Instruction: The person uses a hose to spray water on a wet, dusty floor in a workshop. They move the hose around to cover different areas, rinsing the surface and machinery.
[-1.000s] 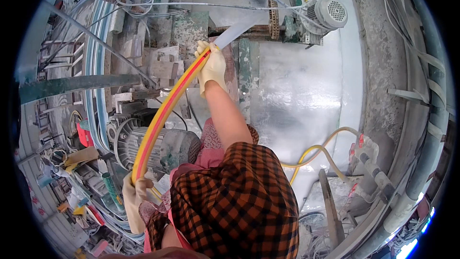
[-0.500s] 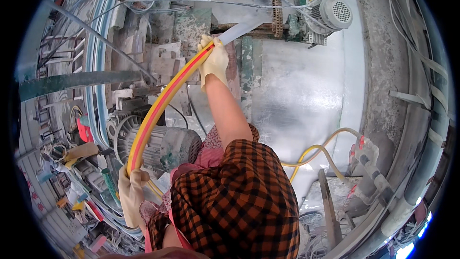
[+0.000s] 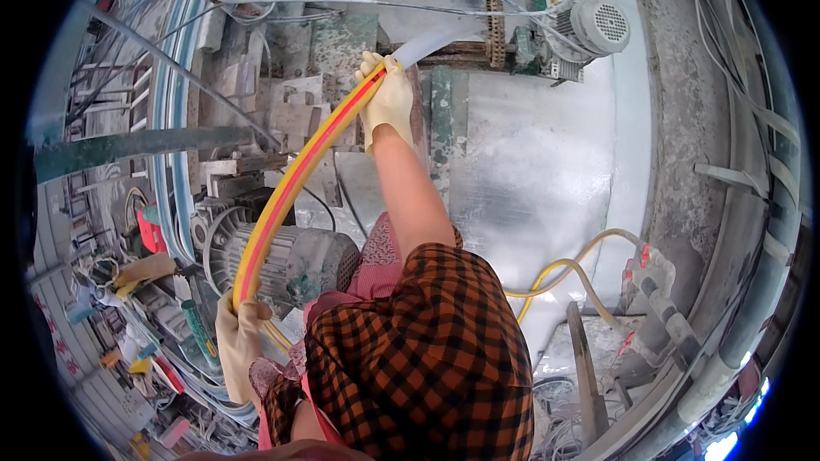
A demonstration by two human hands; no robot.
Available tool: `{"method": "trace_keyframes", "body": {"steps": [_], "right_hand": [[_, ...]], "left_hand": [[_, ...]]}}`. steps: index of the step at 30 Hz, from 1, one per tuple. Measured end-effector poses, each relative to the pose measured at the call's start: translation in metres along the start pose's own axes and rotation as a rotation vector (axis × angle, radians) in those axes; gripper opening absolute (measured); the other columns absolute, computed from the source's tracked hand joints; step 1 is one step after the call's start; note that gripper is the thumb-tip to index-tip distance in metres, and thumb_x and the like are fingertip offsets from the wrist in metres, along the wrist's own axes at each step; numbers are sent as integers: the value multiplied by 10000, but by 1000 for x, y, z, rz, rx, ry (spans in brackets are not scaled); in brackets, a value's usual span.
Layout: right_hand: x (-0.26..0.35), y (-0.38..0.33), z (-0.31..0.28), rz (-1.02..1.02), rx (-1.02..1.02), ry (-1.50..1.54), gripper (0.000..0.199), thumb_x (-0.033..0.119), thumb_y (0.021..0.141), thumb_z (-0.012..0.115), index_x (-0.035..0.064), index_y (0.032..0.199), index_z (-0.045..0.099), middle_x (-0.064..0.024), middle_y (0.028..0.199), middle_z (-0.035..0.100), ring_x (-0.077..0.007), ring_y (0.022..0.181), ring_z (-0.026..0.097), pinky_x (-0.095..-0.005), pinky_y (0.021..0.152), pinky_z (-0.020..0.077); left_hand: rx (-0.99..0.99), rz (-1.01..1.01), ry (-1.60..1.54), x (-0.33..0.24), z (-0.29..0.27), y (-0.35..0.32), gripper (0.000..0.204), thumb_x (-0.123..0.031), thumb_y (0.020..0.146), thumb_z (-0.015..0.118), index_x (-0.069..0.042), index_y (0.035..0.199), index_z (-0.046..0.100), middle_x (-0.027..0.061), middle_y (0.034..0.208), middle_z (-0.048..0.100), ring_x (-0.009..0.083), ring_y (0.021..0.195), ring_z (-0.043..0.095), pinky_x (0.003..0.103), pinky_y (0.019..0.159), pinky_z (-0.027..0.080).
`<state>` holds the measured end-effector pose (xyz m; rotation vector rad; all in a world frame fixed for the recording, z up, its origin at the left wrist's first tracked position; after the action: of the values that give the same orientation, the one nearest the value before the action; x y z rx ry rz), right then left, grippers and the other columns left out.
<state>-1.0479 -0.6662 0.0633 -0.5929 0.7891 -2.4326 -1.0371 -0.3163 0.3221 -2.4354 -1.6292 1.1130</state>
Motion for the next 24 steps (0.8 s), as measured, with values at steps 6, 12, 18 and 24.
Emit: {"method": "trace_keyframes", "body": {"steps": [6, 12, 18, 24], "right_hand": [[16, 2, -4, 19, 60, -142, 344, 262, 1072, 493, -13, 1195, 660, -60, 1110, 708, -122, 864, 635, -254, 783, 551], [17, 25, -19, 76, 114, -164, 279, 253, 1079, 470, 41, 1160, 632, -72, 1108, 722, -145, 916, 637, -306, 834, 545], [22, 28, -19, 50, 117, -180, 275, 242, 1071, 480, 30, 1166, 628, -91, 1098, 730, -157, 854, 647, -306, 781, 555], [18, 32, -27, 28, 102, -203, 273, 217, 1059, 500, 7, 1186, 622, -121, 1100, 728, -174, 873, 670, -308, 784, 571]], "left_hand": [[51, 18, 59, 3, 9, -1, 413, -288, 993, 622, 73, 1194, 619, 96, 789, 698, 165, 761, 647, 301, 737, 507], [59, 20, 65, 7, 19, 0, 389, -255, 982, 651, 65, 1202, 622, 108, 794, 710, 182, 757, 672, 317, 732, 526], [55, 40, 51, 20, 24, 2, 405, -282, 974, 686, 49, 1200, 630, 112, 803, 710, 199, 766, 684, 328, 742, 531], [29, 19, 149, 18, 29, 3, 355, -266, 944, 710, 3, 1171, 668, 110, 816, 704, 253, 804, 681, 360, 760, 527]]}}
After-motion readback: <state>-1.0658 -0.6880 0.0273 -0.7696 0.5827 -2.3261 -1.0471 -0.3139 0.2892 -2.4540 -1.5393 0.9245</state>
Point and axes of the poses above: each hand's wrist, its own y-axis towards the middle knuckle, its own z-axis out of the palm, x = y × z, the point moved 3 cm from there along y, towards the middle knuckle
